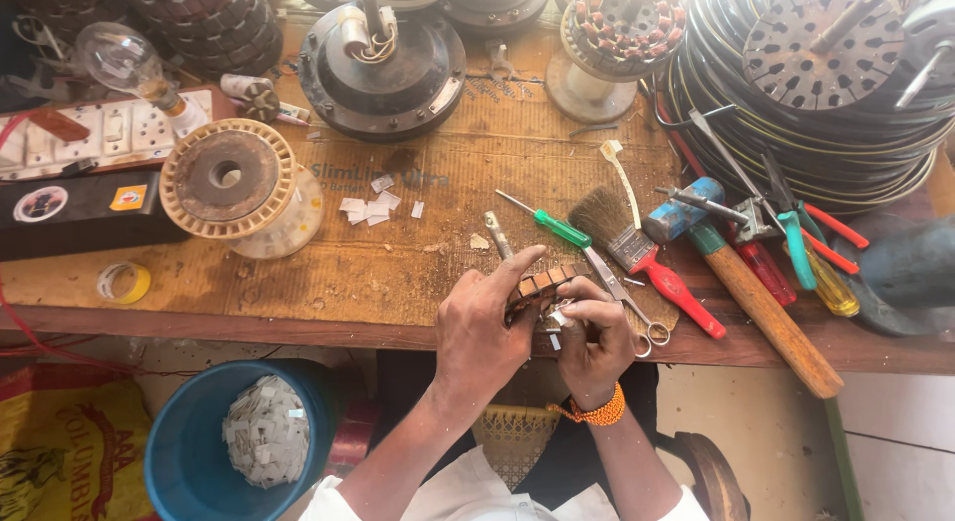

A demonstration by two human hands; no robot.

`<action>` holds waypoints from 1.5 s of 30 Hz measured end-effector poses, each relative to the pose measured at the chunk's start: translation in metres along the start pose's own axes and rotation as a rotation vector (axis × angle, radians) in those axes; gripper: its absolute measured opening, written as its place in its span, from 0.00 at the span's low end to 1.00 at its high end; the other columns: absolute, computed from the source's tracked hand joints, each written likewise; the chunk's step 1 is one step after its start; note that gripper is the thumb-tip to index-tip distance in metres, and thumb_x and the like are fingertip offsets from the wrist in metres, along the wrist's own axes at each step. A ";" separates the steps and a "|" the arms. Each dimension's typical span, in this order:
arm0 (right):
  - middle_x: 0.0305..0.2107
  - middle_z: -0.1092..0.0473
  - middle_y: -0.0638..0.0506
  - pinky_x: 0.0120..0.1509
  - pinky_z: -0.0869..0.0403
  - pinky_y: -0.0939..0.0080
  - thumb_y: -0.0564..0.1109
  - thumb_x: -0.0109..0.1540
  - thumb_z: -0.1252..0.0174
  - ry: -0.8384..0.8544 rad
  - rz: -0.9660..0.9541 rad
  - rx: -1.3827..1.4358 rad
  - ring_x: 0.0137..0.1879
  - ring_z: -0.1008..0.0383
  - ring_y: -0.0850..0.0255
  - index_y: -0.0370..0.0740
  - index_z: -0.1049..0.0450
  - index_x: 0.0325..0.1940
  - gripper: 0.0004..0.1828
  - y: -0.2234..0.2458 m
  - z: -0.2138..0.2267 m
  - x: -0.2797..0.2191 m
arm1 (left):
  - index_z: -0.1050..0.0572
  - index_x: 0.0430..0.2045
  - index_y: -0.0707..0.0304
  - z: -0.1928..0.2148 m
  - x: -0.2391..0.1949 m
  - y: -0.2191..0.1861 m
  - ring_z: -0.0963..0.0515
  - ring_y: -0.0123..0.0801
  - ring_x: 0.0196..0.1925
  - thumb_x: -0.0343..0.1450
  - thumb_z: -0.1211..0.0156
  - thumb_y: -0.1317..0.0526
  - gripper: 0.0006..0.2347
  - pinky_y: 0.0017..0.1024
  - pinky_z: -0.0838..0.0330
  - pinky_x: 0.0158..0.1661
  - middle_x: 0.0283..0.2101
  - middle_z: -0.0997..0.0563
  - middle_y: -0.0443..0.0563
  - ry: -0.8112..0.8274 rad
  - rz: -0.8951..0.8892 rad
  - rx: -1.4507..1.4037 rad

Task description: The person inserts small white insulating strips into the slots of a motor armature, using a green screwdriver to press them in. They cut additional strips with scissors and continue inserting them into the armature slots.

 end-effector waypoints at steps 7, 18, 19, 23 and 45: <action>0.49 0.25 0.39 0.55 0.22 0.64 0.32 0.65 0.38 0.139 -0.016 0.061 0.51 0.21 0.61 0.38 0.30 0.42 0.07 -0.001 -0.011 0.006 | 0.20 0.43 0.56 0.003 -0.001 0.006 0.21 0.41 0.34 0.62 0.33 0.70 0.16 0.37 0.25 0.37 0.31 0.18 0.49 -0.098 0.014 -0.104; 0.42 0.25 0.47 0.52 0.24 0.61 0.31 0.62 0.33 0.009 0.164 -0.311 0.47 0.23 0.58 0.35 0.25 0.44 0.09 0.058 0.013 0.034 | 0.19 0.38 0.54 -0.006 0.007 0.008 0.23 0.37 0.32 0.63 0.29 0.66 0.11 0.35 0.26 0.35 0.29 0.17 0.44 0.109 0.013 -0.192; 0.41 0.25 0.47 0.52 0.24 0.61 0.31 0.61 0.33 0.025 0.191 -0.328 0.47 0.22 0.58 0.35 0.25 0.44 0.10 0.061 0.010 0.035 | 0.20 0.38 0.55 -0.004 0.007 0.006 0.24 0.37 0.33 0.63 0.29 0.66 0.11 0.35 0.26 0.35 0.30 0.17 0.44 0.092 -0.012 -0.188; 0.39 0.24 0.47 0.51 0.22 0.59 0.30 0.60 0.33 0.102 0.275 -0.377 0.45 0.21 0.57 0.36 0.23 0.46 0.12 0.071 0.000 0.039 | 0.20 0.39 0.55 0.000 0.002 0.002 0.24 0.37 0.34 0.63 0.29 0.67 0.13 0.36 0.26 0.37 0.32 0.17 0.44 0.040 -0.059 -0.171; 0.37 0.22 0.47 0.46 0.21 0.62 0.30 0.59 0.35 0.412 0.165 -0.499 0.43 0.18 0.58 0.38 0.20 0.44 0.11 0.109 -0.011 0.071 | 0.20 0.42 0.54 -0.005 -0.001 0.003 0.22 0.37 0.37 0.63 0.31 0.70 0.15 0.36 0.24 0.39 0.35 0.16 0.43 0.059 -0.048 -0.139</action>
Point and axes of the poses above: each hand's wrist, its own x-axis towards the middle knuckle, its own z-axis out of the back of the hand, y = z × x, the point moved 8 cm from there along x, towards the middle knuckle
